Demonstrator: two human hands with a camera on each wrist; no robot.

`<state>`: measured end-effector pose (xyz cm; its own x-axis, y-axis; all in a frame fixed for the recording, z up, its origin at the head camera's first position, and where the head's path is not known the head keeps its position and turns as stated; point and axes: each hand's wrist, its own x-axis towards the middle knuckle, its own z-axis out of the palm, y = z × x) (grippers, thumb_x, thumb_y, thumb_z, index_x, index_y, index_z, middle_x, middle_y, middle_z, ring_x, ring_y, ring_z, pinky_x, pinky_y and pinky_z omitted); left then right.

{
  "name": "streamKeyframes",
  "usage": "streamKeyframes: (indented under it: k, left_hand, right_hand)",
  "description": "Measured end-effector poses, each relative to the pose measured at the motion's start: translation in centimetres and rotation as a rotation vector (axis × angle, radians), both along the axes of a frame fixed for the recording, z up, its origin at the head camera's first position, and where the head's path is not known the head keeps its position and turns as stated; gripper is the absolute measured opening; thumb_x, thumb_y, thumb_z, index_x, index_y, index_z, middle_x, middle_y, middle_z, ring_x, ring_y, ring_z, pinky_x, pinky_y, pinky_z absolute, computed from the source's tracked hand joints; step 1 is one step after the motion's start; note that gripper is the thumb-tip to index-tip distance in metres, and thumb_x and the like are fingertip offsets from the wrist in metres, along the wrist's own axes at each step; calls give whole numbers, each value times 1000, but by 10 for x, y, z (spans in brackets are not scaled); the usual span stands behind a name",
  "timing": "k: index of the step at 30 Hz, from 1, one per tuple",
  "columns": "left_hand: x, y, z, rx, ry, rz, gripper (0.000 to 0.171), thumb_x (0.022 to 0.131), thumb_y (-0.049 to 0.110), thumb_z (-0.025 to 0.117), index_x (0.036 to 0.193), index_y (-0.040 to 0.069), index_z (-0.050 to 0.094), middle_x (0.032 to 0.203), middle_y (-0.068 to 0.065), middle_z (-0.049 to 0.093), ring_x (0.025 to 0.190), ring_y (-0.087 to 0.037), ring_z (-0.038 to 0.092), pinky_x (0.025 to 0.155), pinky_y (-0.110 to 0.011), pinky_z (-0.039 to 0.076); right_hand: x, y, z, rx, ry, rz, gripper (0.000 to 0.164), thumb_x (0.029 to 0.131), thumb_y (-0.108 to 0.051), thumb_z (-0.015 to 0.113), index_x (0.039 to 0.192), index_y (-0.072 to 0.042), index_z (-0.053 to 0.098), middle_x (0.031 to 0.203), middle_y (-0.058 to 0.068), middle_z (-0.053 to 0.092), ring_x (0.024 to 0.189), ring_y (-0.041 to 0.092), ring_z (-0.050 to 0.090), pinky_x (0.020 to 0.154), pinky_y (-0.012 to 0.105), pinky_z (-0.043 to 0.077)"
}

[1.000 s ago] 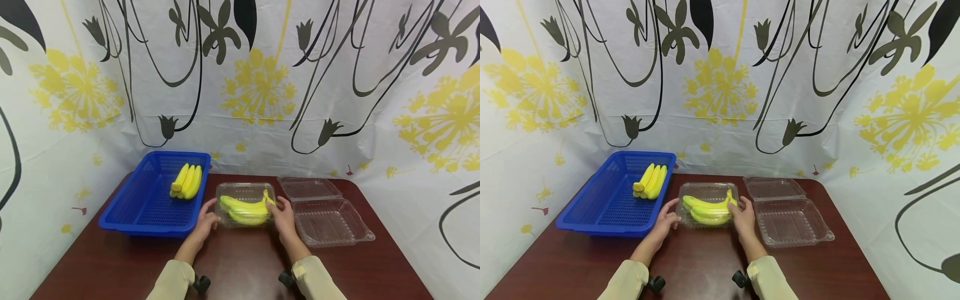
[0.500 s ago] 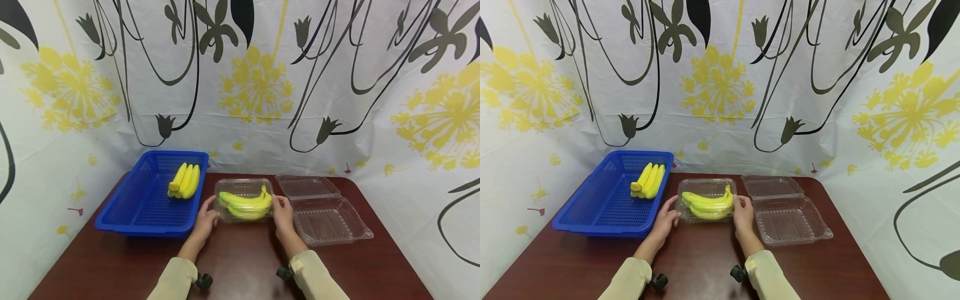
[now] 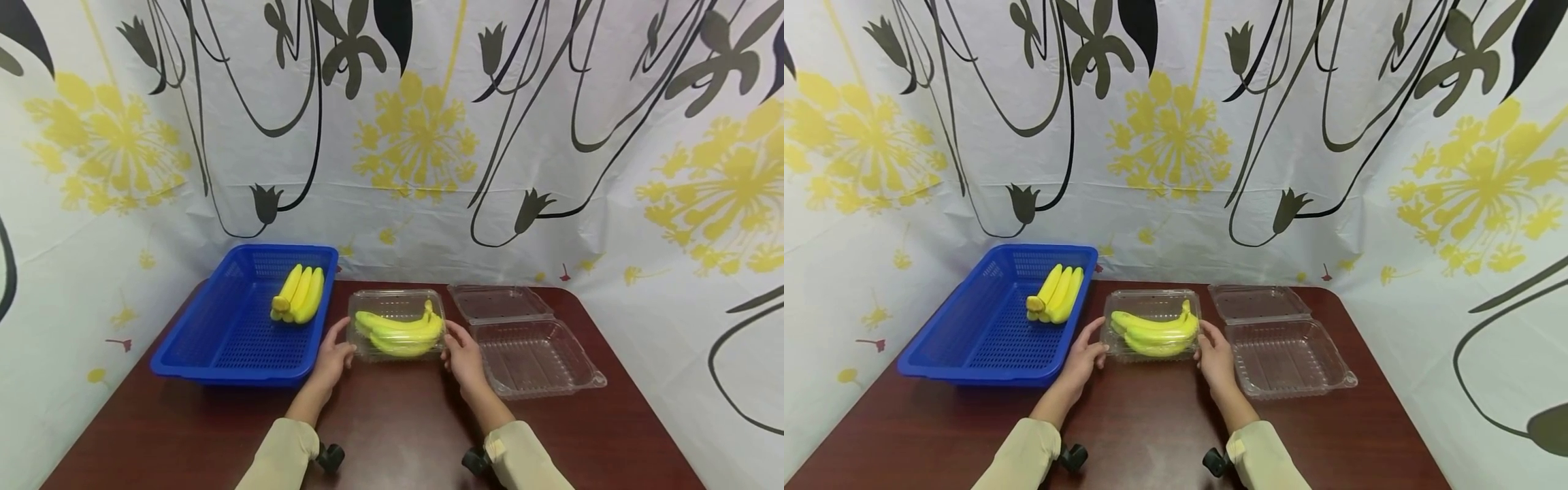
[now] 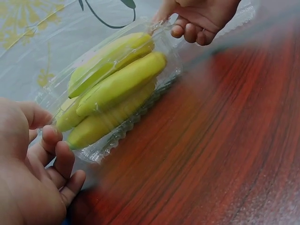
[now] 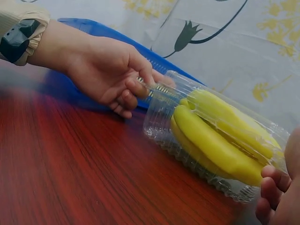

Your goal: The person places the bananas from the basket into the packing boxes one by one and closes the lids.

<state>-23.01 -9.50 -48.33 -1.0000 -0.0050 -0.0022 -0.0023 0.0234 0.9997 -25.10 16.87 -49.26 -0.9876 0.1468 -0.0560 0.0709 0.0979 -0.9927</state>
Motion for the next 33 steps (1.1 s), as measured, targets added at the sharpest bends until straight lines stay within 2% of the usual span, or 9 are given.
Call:
streamKeyframes:
  k: [3,9,12,16,18,21,25,29,33]
  left_hand:
    - [0,0,0,3,-3,-2,62,89,-6,47,149,3,32,59,-3,38,57,-21,40,63,-36,39]
    - [-9,-1,-17,2,-18,22,63,89,-3,49,149,11,35,59,-1,38,56,-19,40,62,-33,39]
    - [-11,0,-19,-2,-14,32,63,88,-3,49,149,12,37,59,-1,39,56,-17,40,61,-33,39]
    - [-10,1,-17,-4,-16,34,64,88,-2,49,148,12,37,59,-1,39,56,-17,40,61,-33,39]
    - [-10,1,-16,-4,-18,35,64,88,-2,49,149,12,36,59,-1,39,56,-16,40,60,-33,38]
    - [-10,0,-15,3,-24,34,64,88,-2,49,149,11,35,59,-1,39,56,-17,40,60,-33,38]
    - [-11,0,-14,6,-38,35,64,89,-2,49,149,11,35,59,-1,40,55,-17,41,59,-32,39]
    - [-13,2,-15,2,-39,68,63,87,-2,50,148,12,38,58,-1,40,54,-16,41,58,-31,38]
    - [-15,4,-18,3,-40,121,56,92,2,51,146,13,42,61,-1,43,57,-16,44,57,-30,38]
  right_hand:
    - [0,0,-1,-6,5,11,37,103,-10,44,139,-11,50,66,6,52,53,12,46,46,25,40]
    - [-1,-1,-2,-47,6,12,37,104,-8,40,140,-11,48,69,7,51,51,10,45,45,24,39]
    - [-1,-2,-3,-42,14,9,38,104,-6,38,141,-10,47,84,12,53,53,10,46,46,23,38]
    - [-2,-3,-4,-22,42,6,39,103,-3,37,141,-7,46,116,18,51,57,9,47,46,21,38]
    - [-2,-4,-5,-14,67,4,39,103,-2,37,140,-5,46,122,19,50,58,9,48,45,20,37]
    - [-2,-5,-6,9,103,-7,38,102,1,38,138,-1,48,107,21,54,58,10,48,44,20,37]
    - [-3,-6,-7,46,129,-41,36,100,1,40,134,-1,51,76,13,51,55,12,48,42,22,37]
    - [-5,-6,-9,43,120,-67,34,100,-3,43,132,-5,55,65,7,50,52,13,48,40,22,36]
    - [-7,-7,-11,-36,81,-86,31,102,-11,47,131,-9,57,63,6,51,49,10,47,40,22,37]
